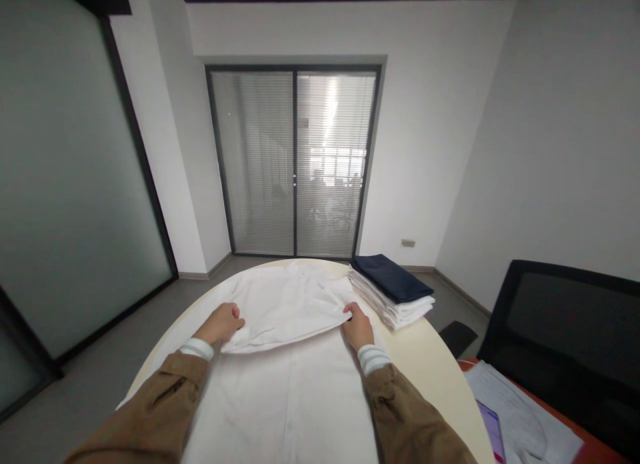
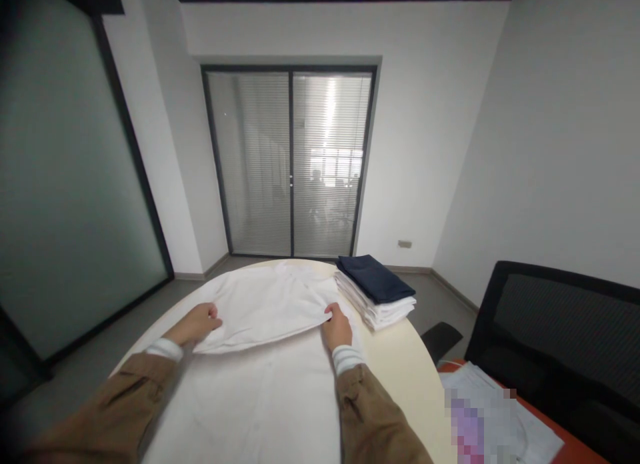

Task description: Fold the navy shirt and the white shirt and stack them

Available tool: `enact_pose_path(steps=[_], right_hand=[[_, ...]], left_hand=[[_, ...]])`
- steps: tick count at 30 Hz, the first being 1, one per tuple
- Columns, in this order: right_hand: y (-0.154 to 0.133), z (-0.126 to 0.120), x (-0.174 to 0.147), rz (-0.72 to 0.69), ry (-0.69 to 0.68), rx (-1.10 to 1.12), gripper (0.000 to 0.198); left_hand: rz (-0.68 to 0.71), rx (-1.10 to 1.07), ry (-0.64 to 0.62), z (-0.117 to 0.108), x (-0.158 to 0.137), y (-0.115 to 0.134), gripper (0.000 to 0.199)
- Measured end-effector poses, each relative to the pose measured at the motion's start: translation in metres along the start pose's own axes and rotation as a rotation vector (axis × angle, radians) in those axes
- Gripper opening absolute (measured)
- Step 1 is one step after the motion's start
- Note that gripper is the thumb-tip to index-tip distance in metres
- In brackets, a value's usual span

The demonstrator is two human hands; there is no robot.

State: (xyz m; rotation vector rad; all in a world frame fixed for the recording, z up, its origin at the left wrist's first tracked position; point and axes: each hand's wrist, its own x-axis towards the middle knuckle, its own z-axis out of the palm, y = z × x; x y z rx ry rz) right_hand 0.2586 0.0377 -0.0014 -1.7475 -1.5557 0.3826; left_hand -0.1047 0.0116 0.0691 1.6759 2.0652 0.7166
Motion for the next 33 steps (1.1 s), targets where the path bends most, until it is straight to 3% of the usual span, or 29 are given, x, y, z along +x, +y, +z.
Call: enact_pose_path(steps=[6, 11, 17, 22, 25, 29, 33], right_hand=[[-0.004, -0.006, -0.001, 0.014, -0.019, -0.051, 0.036], [-0.008, -0.012, -0.003, 0.084, 0.031, -0.12, 0.051], [-0.01, -0.013, -0.003, 0.11, 0.023, -0.122, 0.03], [-0.006, -0.011, 0.0, 0.08, 0.043, -0.097, 0.027], [-0.002, -0.011, 0.002, 0.078, 0.016, 0.017, 0.032], [-0.002, -0.014, 0.004, 0.168, -0.004, 0.146, 0.046], [-0.006, -0.016, 0.005, 0.16, -0.034, 0.019, 0.044]], left_hand=[[-0.011, 0.181, -0.27, -0.018, -0.014, -0.014, 0.021], [-0.052, 0.404, -0.167, -0.033, -0.012, -0.024, 0.018], [-0.09, 0.575, -0.159, -0.033, -0.012, -0.026, 0.022], [0.01, 0.592, -0.123, -0.009, -0.013, -0.008, 0.027], [0.184, 0.544, -0.114, 0.018, -0.018, 0.008, 0.038], [0.304, 0.5, -0.096, 0.062, -0.027, 0.03, 0.058], [0.386, 0.455, -0.147, 0.096, -0.033, 0.045, 0.066]])
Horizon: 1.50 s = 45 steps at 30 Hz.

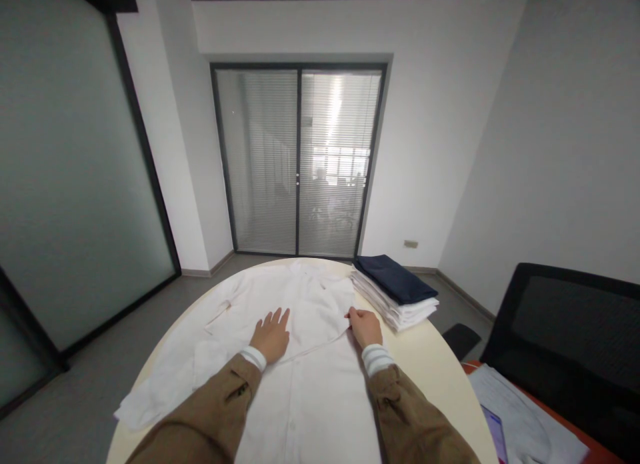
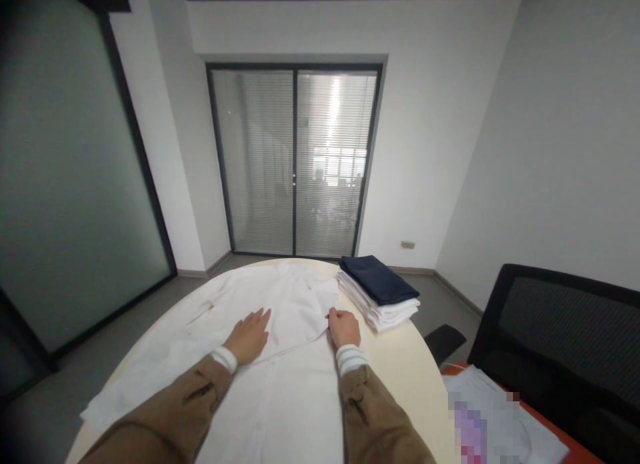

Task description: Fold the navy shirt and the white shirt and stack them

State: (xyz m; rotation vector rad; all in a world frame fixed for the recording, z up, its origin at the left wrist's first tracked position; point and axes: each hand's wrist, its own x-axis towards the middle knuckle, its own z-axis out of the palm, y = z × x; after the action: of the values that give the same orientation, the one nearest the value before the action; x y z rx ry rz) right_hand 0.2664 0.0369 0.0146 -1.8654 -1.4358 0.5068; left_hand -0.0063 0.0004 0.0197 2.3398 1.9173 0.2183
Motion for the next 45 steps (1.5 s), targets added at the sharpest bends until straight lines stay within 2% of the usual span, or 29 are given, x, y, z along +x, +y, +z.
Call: enact_pose_path(steps=[2, 4, 6, 9, 12, 16, 18, 22, 25, 27, 30, 35, 40, 45], right_hand=[[-0.001, 0.001, -0.002, -0.038, -0.033, -0.09, 0.039], [-0.003, 0.003, -0.004, -0.071, -0.067, -0.132, 0.037], [-0.005, 0.005, -0.007, -0.106, -0.099, -0.146, 0.036], [-0.011, 0.006, -0.013, -0.167, -0.104, -0.228, 0.036], [-0.018, 0.004, -0.019, -0.192, -0.033, -0.359, 0.038], [-0.025, -0.001, -0.021, -0.207, 0.064, -0.381, 0.039], [-0.026, -0.002, -0.019, -0.187, 0.101, -0.341, 0.037], [-0.019, 0.001, -0.009, -0.21, 0.216, -0.231, 0.033], [-0.01, 0.007, -0.002, -0.212, 0.293, -0.23, 0.04], [-0.006, 0.011, 0.001, -0.123, 0.259, -0.252, 0.048], [-0.003, 0.016, 0.002, -0.007, 0.135, -0.32, 0.051], [-0.009, 0.014, 0.015, 0.01, 0.0, -0.498, 0.04], [-0.016, 0.009, 0.052, 0.093, -0.096, -0.372, 0.043], [-0.013, 0.014, 0.091, 0.054, -0.134, -0.226, 0.035]], left_hand=[[0.072, -0.018, -0.01, 0.007, 0.002, 0.009, 0.07], [0.123, -0.047, -0.02, 0.011, 0.002, 0.016, 0.065], [0.115, -0.075, -0.035, 0.013, 0.002, 0.02, 0.058], [0.047, -0.083, -0.084, 0.01, 0.005, 0.028, 0.058], [0.011, -0.069, -0.1, 0.008, 0.01, 0.037, 0.057], [-0.038, -0.045, 0.095, 0.018, 0.015, 0.049, 0.05], [-0.04, -0.042, 0.152, 0.025, 0.015, 0.051, 0.051], [0.027, -0.058, 0.135, 0.035, 0.016, 0.047, 0.061], [0.054, -0.044, 0.135, 0.038, 0.016, 0.043, 0.062], [0.07, -0.027, 0.138, 0.039, 0.016, 0.042, 0.061], [0.086, -0.016, 0.131, 0.04, 0.016, 0.04, 0.06], [0.094, -0.021, 0.129, 0.039, 0.015, 0.039, 0.061], [0.102, -0.042, 0.167, 0.035, 0.015, 0.04, 0.059], [0.103, -0.068, 0.216, 0.033, 0.016, 0.041, 0.054]])
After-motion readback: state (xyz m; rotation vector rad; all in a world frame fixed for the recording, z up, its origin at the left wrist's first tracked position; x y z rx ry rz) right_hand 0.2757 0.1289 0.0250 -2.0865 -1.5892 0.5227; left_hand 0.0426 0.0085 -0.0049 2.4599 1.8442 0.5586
